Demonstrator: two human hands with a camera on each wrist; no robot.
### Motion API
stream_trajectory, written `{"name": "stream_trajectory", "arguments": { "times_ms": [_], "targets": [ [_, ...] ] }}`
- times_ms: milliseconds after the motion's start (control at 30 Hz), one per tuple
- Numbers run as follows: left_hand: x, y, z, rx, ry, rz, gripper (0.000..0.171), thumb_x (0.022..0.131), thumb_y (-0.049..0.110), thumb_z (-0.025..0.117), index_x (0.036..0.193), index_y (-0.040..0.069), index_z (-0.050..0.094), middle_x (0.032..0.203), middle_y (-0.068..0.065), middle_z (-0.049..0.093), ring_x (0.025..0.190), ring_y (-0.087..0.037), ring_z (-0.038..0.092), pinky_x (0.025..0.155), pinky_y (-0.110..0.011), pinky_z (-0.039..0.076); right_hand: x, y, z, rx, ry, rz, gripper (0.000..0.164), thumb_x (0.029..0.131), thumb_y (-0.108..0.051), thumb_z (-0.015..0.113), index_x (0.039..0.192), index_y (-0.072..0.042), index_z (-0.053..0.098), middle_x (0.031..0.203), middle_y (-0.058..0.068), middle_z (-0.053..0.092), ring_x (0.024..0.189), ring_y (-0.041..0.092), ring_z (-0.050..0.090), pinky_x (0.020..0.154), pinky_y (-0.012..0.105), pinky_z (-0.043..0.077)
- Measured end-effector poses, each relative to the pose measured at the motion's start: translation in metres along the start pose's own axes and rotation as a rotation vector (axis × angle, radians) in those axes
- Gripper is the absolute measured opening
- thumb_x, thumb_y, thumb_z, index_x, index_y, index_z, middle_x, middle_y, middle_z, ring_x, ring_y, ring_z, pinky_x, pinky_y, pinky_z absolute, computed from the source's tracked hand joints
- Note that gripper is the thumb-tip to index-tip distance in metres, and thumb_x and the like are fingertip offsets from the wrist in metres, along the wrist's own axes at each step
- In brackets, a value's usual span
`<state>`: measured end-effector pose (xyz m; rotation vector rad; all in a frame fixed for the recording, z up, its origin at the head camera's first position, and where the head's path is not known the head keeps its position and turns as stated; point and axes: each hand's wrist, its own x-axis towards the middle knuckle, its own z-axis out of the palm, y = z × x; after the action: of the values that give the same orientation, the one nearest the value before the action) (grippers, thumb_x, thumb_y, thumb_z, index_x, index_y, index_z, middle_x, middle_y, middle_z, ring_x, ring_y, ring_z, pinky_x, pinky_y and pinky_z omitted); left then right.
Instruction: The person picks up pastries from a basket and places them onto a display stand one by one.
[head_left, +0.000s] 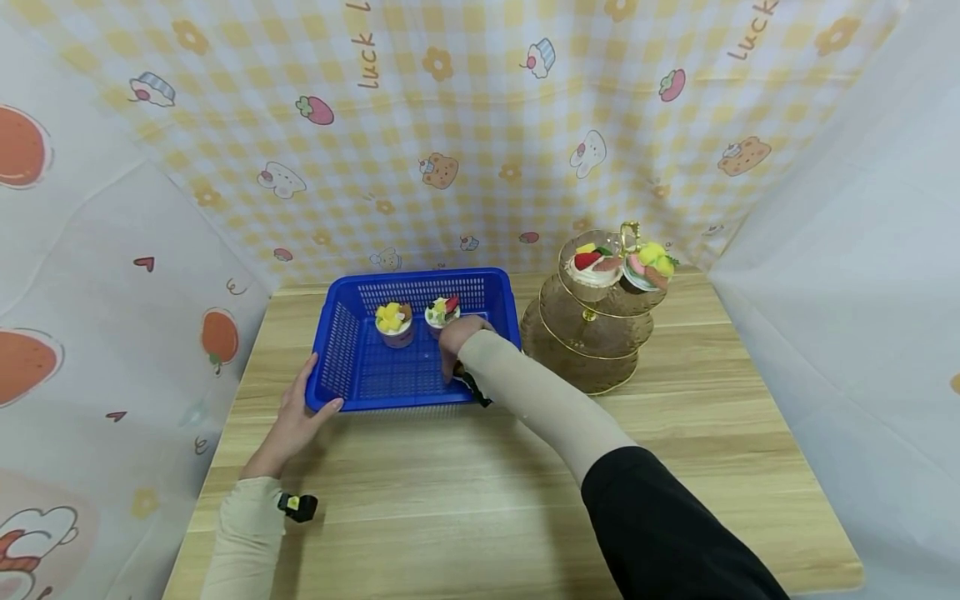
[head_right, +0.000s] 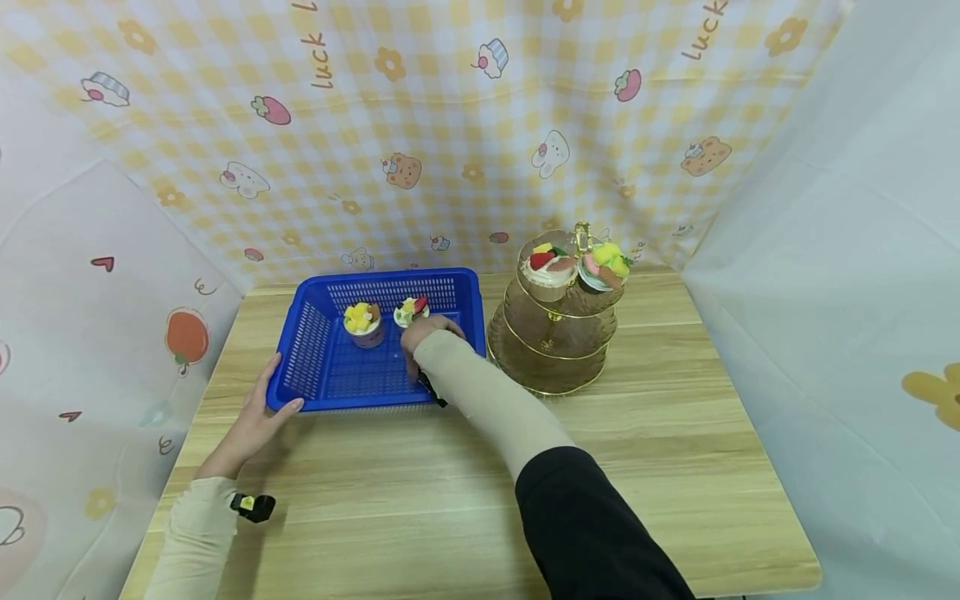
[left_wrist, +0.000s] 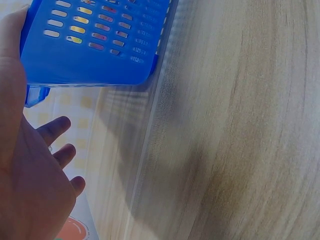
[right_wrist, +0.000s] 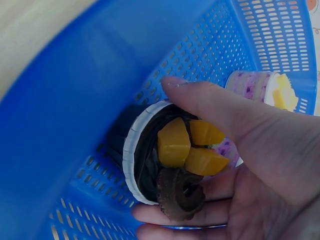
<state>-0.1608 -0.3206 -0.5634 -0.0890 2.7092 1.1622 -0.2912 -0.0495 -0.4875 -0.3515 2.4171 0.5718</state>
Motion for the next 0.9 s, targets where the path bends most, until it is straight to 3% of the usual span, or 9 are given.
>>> {"name": "stream_trajectory", "arguments": {
  "times_ms": [167,300,567,767,900],
  "targets": [
    [0.001,0.001,0.000,0.002,0.002,0.005,0.096,0.096,0.046,0.060,0.157,0.038,-0.013,0.162,-0.031,0.002,0.144,-0.059,0.009,0.103,-0.084,0.018,0.000,0.003,-0.001,0.010,-0.007,-0.006,0.048,0.080,-0.058,0.073,0.120,-0.033,0.071,0.134,-0.006,0.062,0.110,0.018,0.067,0.088,0.045,0.059],
    [0.001,0.002,0.000,-0.002,0.000,0.001,0.096,0.096,0.046,0.060,0.157,0.038,-0.014,0.162,-0.032,0.002,0.144,-0.059,0.009,0.103,-0.084,0.018,-0.002,0.012,0.000,0.074,0.034,-0.047,0.038,0.081,-0.052,0.074,0.113,-0.032,0.073,0.128,-0.005,0.065,0.105,0.015,0.067,0.088,0.044,0.059],
    [0.001,0.001,0.000,0.001,-0.005,-0.007,0.096,0.096,0.047,0.060,0.157,0.040,-0.014,0.162,-0.032,0.002,0.144,-0.059,0.009,0.103,-0.084,0.018,-0.008,0.036,0.002,0.185,0.120,-0.152,0.039,0.078,-0.047,0.076,0.107,-0.022,0.072,0.117,-0.002,0.068,0.092,0.012,0.064,0.082,0.039,0.059],
    [-0.001,0.001,0.000,-0.007,-0.011,-0.021,0.096,0.096,0.046,0.060,0.156,0.041,-0.015,0.164,-0.029,-0.002,0.146,-0.058,0.006,0.104,-0.084,0.016,-0.012,0.051,0.002,0.229,0.175,-0.210,0.022,0.078,-0.041,0.076,0.082,-0.021,0.066,0.100,-0.002,0.065,0.080,0.013,0.052,0.074,0.032,0.053],
    [-0.002,0.002,0.000,-0.011,-0.009,-0.015,0.096,0.096,0.044,0.060,0.157,0.039,-0.014,0.164,-0.028,-0.001,0.146,-0.059,0.006,0.104,-0.084,0.015,-0.018,0.060,0.000,0.256,0.195,-0.262,0.028,0.079,-0.038,0.076,0.070,-0.022,0.055,0.086,-0.002,0.058,0.074,0.013,0.049,0.066,0.030,0.045]
  ]
}}
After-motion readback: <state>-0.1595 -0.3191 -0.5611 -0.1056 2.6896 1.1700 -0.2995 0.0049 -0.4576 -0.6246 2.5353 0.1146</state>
